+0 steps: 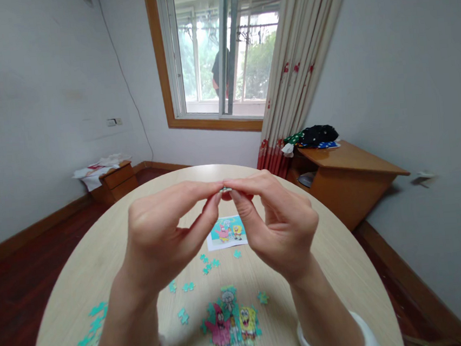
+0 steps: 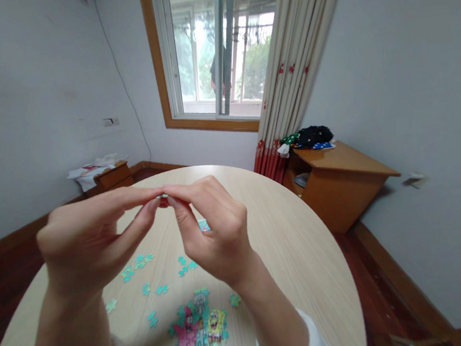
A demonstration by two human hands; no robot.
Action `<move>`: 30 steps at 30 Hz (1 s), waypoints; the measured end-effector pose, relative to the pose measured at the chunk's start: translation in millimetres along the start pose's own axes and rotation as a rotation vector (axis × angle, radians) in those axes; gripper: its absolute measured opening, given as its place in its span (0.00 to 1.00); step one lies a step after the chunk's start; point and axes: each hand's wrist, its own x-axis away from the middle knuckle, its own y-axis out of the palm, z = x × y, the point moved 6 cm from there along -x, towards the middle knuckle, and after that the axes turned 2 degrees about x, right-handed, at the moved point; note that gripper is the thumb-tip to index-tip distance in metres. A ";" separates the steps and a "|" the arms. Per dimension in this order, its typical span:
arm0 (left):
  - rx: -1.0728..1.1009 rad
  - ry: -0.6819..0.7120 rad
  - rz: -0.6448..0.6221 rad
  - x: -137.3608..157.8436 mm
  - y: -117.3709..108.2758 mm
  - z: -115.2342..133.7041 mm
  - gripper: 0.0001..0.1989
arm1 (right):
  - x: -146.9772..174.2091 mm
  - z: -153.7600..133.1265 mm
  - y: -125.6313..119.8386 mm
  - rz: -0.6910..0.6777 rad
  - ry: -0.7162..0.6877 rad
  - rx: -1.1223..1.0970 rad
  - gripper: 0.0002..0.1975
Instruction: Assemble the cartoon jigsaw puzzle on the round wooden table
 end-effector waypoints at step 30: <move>0.032 -0.066 0.030 1.2 -0.4 -0.5 0.07 | 0.5 0.2 0.6 0.031 0.007 -0.001 0.10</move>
